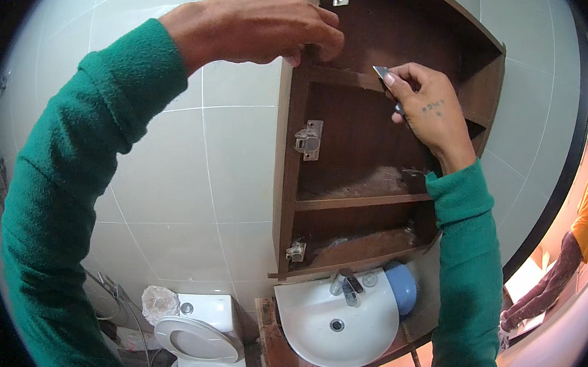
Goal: The person repairs a wooden bathroom cabinet mounted above a sink. They use a hammer to tap the cabinet frame and a utility knife to scrape and clean the metal hinges. The person repeatedly checks the fit of the cabinet door during the process.
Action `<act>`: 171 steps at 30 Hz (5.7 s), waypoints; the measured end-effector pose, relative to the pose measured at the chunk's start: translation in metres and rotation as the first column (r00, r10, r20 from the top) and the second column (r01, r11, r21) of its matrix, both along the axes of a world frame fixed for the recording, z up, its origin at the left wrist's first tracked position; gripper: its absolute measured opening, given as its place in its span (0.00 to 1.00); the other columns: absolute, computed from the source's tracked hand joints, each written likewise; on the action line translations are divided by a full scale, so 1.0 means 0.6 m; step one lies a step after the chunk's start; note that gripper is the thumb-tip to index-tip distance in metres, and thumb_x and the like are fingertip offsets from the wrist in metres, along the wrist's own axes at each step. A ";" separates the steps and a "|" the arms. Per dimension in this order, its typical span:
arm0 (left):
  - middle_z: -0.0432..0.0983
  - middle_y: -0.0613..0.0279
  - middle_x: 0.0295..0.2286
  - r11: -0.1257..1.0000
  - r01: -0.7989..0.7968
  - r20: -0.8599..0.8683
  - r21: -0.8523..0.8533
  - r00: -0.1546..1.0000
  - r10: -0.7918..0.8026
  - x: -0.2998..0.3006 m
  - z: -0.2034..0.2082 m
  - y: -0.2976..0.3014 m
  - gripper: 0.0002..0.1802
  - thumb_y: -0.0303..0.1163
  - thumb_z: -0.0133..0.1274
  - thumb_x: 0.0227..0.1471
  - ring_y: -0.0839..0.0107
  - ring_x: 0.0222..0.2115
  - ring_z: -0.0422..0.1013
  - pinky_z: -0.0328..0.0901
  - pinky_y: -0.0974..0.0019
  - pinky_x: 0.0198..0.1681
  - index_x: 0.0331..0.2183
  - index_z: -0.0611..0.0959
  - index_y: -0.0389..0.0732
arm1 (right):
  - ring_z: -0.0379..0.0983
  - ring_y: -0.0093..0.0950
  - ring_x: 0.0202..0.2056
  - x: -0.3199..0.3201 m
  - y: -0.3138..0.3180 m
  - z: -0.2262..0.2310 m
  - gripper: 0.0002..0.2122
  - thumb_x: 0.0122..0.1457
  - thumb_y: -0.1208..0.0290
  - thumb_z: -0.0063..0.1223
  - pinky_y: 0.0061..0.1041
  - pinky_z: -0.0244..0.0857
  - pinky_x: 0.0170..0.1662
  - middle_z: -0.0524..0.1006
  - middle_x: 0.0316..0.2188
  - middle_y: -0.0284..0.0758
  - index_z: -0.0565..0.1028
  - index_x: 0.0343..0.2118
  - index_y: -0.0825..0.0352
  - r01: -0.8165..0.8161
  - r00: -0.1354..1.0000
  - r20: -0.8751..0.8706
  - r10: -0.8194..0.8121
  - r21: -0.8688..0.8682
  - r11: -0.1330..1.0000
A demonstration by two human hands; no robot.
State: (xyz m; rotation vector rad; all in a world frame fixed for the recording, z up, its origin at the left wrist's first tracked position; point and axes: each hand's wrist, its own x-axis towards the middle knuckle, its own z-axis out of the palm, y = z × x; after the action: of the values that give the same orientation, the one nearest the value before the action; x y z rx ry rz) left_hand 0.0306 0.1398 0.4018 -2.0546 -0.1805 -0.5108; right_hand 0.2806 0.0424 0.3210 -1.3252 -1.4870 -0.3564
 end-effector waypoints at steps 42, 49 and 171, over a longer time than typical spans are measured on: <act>0.81 0.54 0.36 0.626 0.778 0.991 0.056 0.034 -0.131 0.109 -0.279 0.054 0.24 0.37 0.72 0.49 0.53 0.37 0.80 0.75 0.54 0.40 0.46 0.86 0.36 | 0.83 0.53 0.35 -0.183 0.033 -0.035 0.12 0.62 0.71 0.60 0.44 0.75 0.41 0.82 0.30 0.57 0.78 0.35 0.79 0.199 0.969 0.123 -0.215 0.131 0.971; 0.80 0.54 0.35 0.620 0.780 0.986 0.086 0.023 -0.165 0.110 -0.278 0.059 0.23 0.35 0.72 0.48 0.55 0.34 0.79 0.75 0.56 0.37 0.45 0.86 0.36 | 0.84 0.48 0.33 -0.185 0.036 -0.048 0.11 0.62 0.70 0.60 0.42 0.76 0.39 0.82 0.29 0.55 0.79 0.35 0.78 0.175 0.981 0.054 -0.187 0.176 0.969; 0.86 0.51 0.29 0.857 0.511 0.980 -0.067 0.193 -0.038 0.112 -0.244 0.007 0.17 0.34 0.66 0.58 0.67 0.27 0.83 0.75 0.64 0.32 0.45 0.89 0.33 | 0.84 0.36 0.33 -0.009 0.115 0.104 0.14 0.65 0.60 0.60 0.36 0.80 0.42 0.87 0.34 0.43 0.88 0.42 0.66 -0.355 0.720 0.659 0.219 0.078 0.932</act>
State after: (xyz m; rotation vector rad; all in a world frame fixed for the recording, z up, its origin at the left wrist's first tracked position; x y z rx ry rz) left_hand 0.0979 0.1441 0.2554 -1.7919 -0.6950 -2.1835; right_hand 0.2752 0.1116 0.3832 -0.8036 -2.1348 -0.7914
